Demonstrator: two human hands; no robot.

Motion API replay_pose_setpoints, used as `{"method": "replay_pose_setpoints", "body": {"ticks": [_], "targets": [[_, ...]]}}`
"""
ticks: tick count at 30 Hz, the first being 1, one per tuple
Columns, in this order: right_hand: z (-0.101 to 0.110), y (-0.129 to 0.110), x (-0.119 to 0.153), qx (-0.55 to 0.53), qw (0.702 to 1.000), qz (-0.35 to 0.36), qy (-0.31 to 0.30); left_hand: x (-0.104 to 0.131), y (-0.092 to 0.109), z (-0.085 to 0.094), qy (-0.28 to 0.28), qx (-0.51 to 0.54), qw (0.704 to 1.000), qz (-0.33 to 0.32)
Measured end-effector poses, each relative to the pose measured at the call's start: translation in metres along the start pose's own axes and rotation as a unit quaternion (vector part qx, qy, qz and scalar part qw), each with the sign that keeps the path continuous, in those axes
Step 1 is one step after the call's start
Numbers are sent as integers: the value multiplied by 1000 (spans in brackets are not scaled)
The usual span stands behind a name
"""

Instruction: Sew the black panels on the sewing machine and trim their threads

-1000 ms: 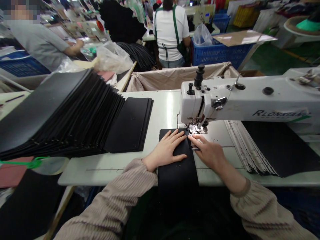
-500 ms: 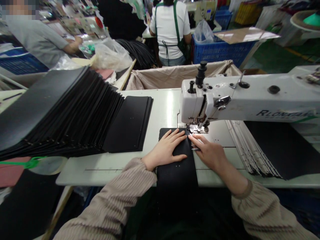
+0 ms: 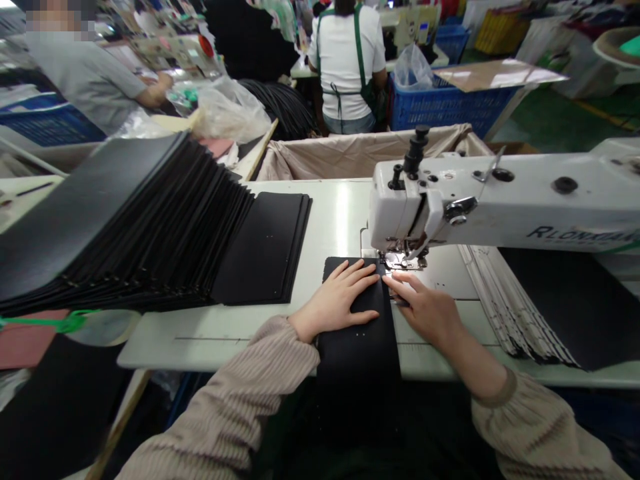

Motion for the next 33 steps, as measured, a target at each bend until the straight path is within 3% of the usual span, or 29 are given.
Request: {"method": "replay_pose_setpoints", "body": {"ticks": [13, 33], "targets": [[-7, 3, 2, 14, 999, 5, 29, 2, 4, 1, 8, -23, 1000, -15], [1, 1, -1, -2, 1000, -11, -21, -1, -1, -4, 22, 8, 1000, -16]]}}
Point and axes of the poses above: each hand's wrist, its own x-axis away from the middle knuckle, its own z-axis out of the back of the hand, y = z × x, the point moved 3 cm from there along -x, towards the middle knuckle, and after that the axes turned 4 degrees about y, right-handed, at the moved point
